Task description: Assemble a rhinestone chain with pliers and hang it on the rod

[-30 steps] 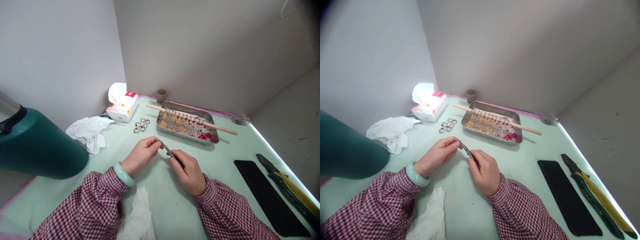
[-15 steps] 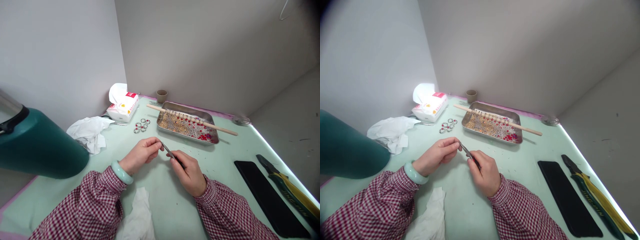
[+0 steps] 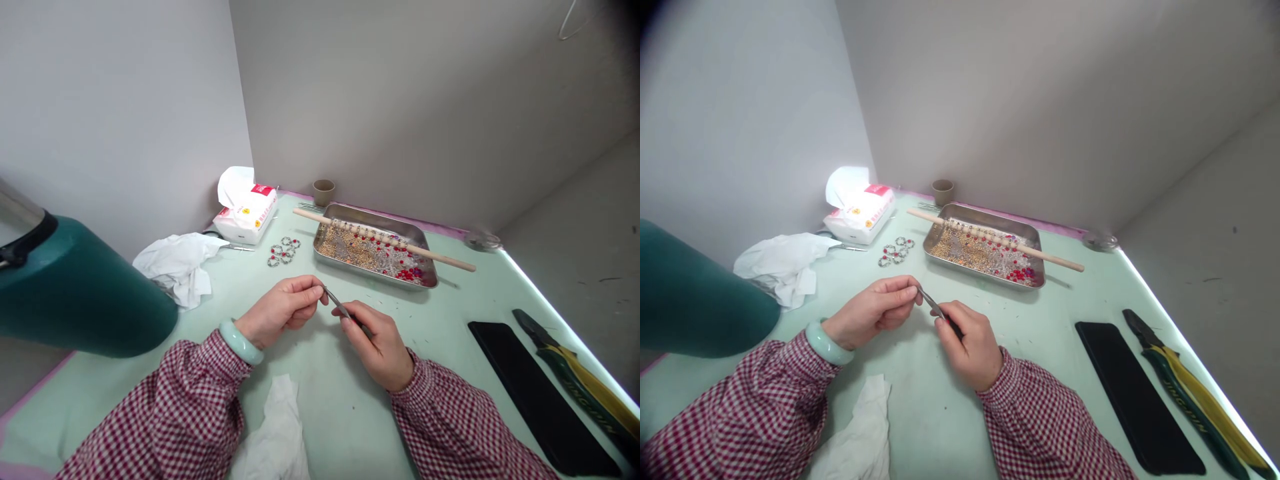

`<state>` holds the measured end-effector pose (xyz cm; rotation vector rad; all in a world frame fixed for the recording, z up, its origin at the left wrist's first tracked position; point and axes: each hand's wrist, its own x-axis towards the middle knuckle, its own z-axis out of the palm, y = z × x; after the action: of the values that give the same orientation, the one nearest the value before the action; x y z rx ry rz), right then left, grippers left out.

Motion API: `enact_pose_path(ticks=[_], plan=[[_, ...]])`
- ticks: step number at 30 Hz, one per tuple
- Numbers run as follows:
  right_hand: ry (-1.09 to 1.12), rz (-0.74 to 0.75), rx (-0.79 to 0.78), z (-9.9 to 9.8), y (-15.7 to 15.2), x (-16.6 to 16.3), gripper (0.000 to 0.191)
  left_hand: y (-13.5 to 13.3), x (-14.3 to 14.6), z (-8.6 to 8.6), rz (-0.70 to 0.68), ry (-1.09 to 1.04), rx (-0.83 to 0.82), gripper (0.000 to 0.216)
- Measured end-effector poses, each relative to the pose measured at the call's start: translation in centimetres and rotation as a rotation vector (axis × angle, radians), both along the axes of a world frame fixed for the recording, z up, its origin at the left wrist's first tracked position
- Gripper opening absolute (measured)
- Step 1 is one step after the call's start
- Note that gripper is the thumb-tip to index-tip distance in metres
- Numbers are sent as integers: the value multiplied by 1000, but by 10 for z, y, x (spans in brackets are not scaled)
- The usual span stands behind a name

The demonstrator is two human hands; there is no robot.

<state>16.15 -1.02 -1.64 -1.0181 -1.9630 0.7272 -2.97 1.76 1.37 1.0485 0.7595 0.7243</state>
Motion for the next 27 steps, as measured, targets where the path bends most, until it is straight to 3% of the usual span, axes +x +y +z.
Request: enact_pose_path(ticks=[9,18,20,24,27], plan=[[154,154,-229,3,-2,3,20,-2,-5,-1,-149,-193,-89,18],[511,399,-641,-8,0,3,24,-4,-4,0,-245,-263,-157,18],[448,313,-591,-8,0,3,25,-4,-2,0,-172,-202,-118,19],[160,-43,-216,-6,-1,-1,19,-1,5,-3,56,5,-15,18],[52,-127,-73,-6,-1,-4,18,0,8,-5,105,59,3,18]])
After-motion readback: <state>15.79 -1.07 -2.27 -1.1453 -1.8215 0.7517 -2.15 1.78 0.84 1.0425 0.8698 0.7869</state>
